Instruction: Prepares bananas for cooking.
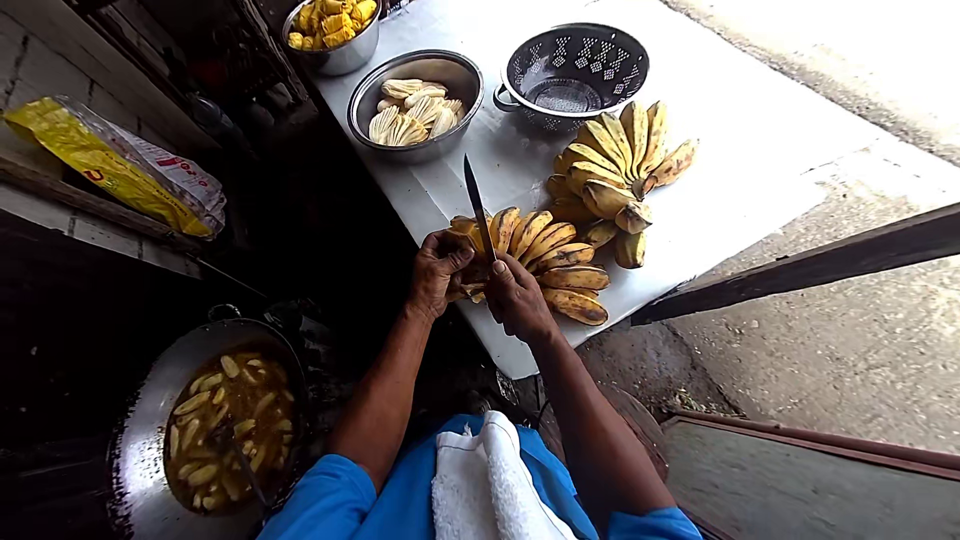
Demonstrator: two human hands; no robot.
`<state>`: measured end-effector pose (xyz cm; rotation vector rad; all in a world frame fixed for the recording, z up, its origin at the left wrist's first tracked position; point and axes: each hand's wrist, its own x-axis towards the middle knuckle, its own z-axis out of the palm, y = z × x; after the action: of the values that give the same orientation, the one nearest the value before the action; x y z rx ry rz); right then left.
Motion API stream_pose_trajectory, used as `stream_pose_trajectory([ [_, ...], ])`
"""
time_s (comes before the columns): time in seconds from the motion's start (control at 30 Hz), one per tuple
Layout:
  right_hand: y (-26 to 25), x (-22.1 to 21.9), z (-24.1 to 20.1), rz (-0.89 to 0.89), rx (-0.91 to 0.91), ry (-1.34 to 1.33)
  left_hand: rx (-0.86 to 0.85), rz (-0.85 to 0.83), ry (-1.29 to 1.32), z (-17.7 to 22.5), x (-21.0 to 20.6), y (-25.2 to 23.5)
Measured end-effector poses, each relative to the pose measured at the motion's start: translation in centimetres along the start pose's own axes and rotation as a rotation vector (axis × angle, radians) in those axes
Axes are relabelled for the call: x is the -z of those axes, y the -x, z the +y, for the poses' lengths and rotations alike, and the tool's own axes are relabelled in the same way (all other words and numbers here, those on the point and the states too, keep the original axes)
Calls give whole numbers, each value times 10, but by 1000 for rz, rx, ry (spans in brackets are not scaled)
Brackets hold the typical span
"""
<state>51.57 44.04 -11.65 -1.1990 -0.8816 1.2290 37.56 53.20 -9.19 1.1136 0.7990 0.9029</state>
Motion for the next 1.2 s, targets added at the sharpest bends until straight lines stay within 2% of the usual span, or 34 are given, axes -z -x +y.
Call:
stream_pose_trajectory([
  [0.07,-2,3,0,6,-28,-18,13,-11,-20,3,-1,1],
  [0.23,7,2,9,-115,3,2,77,17,9,3,3,-2],
  [0.43,-3,-2,21,29,56,64,41,9,10,2,5,1],
  [0.63,-3,-5,18,13,43,-2,86,103,-289,5,-3,0],
  [0.83,-6,5,3,125,43,-60,50,-10,-523,15,6,25],
  [0.93,9,-8,1,163,85,-73,48,57,-457,12,8,27],
  [1.0,9,-12,6,150,129,5,52,69,-393,13,7,27],
  [1.2,-4,-4,5,135,283,499,34,10,-281,16,4,31],
])
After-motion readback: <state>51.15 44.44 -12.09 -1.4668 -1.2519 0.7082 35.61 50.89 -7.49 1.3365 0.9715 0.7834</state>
